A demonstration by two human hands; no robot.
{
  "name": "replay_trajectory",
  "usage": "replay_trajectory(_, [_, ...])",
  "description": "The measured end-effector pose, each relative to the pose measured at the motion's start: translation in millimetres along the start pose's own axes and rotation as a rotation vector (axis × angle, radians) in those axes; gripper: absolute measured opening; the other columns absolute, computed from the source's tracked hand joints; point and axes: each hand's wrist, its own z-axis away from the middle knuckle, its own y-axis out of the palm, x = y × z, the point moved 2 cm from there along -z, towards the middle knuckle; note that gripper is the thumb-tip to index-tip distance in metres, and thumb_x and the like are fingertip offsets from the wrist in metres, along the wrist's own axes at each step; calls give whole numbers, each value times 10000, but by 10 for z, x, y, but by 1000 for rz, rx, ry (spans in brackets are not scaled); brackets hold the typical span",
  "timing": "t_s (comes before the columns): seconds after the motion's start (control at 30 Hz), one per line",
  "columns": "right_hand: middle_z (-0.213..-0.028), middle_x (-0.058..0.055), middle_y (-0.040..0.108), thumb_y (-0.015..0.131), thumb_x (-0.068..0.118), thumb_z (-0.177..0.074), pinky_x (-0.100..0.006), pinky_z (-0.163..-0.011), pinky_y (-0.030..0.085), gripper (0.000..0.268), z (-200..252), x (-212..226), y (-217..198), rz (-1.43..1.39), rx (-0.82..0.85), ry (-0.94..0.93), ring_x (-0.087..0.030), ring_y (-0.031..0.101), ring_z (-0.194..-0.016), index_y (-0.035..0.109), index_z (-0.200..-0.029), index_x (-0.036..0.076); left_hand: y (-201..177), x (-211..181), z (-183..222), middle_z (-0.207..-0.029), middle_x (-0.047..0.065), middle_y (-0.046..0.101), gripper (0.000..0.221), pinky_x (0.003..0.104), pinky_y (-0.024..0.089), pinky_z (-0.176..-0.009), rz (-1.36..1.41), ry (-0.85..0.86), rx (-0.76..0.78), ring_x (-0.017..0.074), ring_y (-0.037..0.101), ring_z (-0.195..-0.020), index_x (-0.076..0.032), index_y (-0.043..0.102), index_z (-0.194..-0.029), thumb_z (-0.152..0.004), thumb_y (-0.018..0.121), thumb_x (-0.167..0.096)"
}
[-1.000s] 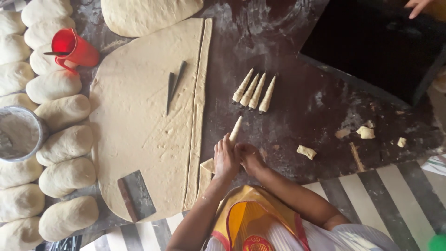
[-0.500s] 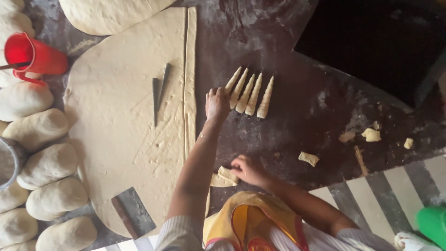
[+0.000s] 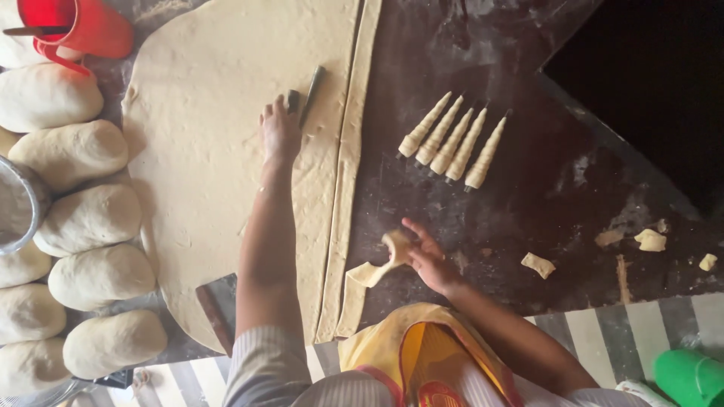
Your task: The recorder cuts dough into strips and wraps them around cone-shaped molds in a bakery production area.
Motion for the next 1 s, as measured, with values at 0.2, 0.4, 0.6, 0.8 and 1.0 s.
replay_trajectory(0.2, [-1265,-139,656,602,205,-1003,-429,-967,565,500,-112,74,190,-235,4,-133,-228,657,-1129,509,-1457,18,-124,-289,-222,-1230,238,590,559,507,472,-957,-31,53,210,437,559,-1156,-144,543,-1408,-862,618,-51])
replay_trajectory(0.4, [-1184,-167,696,606,271,-1030,-422,-953,568,386,-21,45,412,-260,-56,-145,-259,708,-1018,594,-1312,8,-1175,-590,163,-1168,185,637,422,454,548,-848,197,61,-6,353,653,-1025,-98,551,-1318,-909,630,-35])
replay_trajectory(0.6, [-1111,-148,724,668,239,-1012,-385,-900,601,324,113,-60,659,-63,-59,-296,-235,725,-974,657,-1216,-11,-1938,-116,1517,-972,105,618,318,333,570,-742,1139,-4,-182,193,650,-827,-7,531,-1266,-1005,669,-126])
replay_trajectory(0.8, [-1088,-90,732,674,226,-1025,-327,-872,590,277,195,-268,893,115,-102,-435,-161,704,-979,687,-1186,2,-1479,195,3410,-976,138,658,346,367,555,-781,1301,-69,713,236,654,-836,2,589,-1338,-1029,545,-147])
replay_trajectory(1.0, [-996,-37,744,661,180,-1006,-264,-768,600,222,500,-357,1252,363,-151,-485,-84,705,-881,711,-1158,25,-2480,-467,3639,-995,221,737,445,426,571,-749,494,238,566,384,726,-904,-110,618,-1387,-976,634,-278])
